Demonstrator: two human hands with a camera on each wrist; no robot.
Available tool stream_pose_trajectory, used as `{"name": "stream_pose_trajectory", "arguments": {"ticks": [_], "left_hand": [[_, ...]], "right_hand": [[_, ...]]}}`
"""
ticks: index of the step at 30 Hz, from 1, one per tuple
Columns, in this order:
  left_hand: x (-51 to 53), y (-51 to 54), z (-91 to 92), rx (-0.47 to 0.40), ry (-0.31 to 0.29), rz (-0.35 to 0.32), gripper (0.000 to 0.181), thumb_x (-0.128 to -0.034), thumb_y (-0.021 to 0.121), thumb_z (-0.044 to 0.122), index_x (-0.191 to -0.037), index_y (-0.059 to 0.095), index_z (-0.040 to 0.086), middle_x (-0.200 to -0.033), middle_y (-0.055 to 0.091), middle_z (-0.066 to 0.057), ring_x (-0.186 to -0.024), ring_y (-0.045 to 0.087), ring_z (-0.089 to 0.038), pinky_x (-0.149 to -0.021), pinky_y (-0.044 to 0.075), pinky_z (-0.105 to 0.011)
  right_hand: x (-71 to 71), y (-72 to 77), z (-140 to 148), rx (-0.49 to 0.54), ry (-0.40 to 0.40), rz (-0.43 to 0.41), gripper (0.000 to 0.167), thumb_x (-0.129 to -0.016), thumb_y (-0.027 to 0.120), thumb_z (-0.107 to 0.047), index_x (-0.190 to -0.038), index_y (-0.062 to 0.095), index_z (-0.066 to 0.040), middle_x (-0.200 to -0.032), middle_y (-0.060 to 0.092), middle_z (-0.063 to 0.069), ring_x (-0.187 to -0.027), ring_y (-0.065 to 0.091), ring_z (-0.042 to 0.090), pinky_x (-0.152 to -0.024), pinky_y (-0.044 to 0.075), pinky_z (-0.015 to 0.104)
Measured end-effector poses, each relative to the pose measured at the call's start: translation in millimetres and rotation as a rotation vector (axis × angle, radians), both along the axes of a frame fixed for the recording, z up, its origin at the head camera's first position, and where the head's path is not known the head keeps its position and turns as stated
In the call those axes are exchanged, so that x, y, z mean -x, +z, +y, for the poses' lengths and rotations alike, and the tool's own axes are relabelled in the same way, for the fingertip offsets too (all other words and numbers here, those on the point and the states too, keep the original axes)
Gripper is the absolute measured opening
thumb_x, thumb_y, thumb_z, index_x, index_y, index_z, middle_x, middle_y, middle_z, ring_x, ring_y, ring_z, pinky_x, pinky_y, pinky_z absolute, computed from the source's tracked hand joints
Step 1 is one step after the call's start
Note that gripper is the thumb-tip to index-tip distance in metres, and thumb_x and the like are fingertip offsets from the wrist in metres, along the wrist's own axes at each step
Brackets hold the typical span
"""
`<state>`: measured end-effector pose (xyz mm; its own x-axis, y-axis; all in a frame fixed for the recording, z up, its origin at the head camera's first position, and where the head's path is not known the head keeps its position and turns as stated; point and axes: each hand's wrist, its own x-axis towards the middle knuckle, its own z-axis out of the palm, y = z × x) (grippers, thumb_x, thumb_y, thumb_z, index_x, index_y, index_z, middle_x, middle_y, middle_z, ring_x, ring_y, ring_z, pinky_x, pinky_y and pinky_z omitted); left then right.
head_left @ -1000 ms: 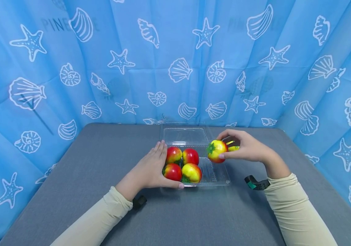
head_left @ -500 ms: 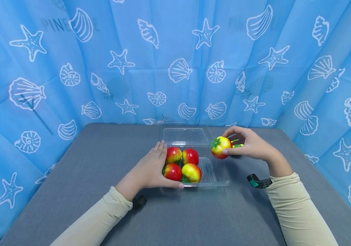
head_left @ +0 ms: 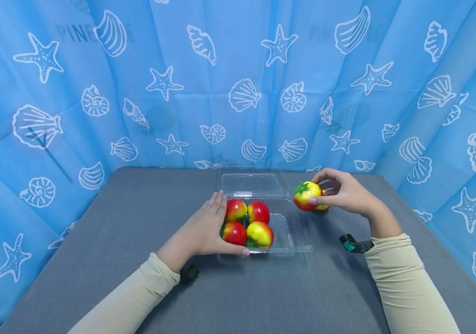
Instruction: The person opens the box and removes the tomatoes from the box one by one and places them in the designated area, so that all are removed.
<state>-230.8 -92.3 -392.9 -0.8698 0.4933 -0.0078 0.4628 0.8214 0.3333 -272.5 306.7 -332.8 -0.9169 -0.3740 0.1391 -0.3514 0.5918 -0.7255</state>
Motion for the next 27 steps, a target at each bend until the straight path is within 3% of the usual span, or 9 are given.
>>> {"name": "stream_pose_trajectory", "arguments": {"ticks": [10,20,27], "left_hand": [[-0.1,-0.2,-0.1,-0.012,0.008,-0.008,0.140,-0.0720,0.067,0.091,-0.171,0.013,0.008,-0.180,0.010,-0.013,-0.167,0.013,-0.035,-0.129,0.032,-0.055],[0.0,0.2,0.1,-0.003,0.013,-0.009,0.141,-0.0712,0.066,0.093,-0.171,0.014,0.008,-0.181,0.007,-0.011,-0.167,0.012,-0.034,-0.129,0.031,-0.054],[0.0,0.5,0.3,0.001,0.015,-0.013,0.141,-0.0709,0.066,0.093,-0.172,0.012,0.010,-0.181,0.006,-0.010,-0.167,0.011,-0.034,-0.130,0.030,-0.053]], "right_hand": [[4.3,-2.9,13.4,0.005,-0.035,-0.018,0.045,-0.094,0.084,-0.022,-0.128,0.061,-0.005,-0.131,0.064,0.015,-0.118,0.067,0.031,-0.086,0.061,0.022],[8.6,-5.3,24.7,-0.004,-0.075,-0.002,0.054,-0.098,0.079,-0.024,-0.145,0.058,-0.006,-0.144,0.060,0.018,-0.128,0.060,0.037,-0.087,0.057,0.016],[10.3,-7.3,31.8,-0.019,-0.117,0.007,0.053,-0.099,0.078,-0.026,-0.145,0.059,-0.005,-0.146,0.059,0.018,-0.130,0.058,0.036,-0.087,0.053,0.012]]}}
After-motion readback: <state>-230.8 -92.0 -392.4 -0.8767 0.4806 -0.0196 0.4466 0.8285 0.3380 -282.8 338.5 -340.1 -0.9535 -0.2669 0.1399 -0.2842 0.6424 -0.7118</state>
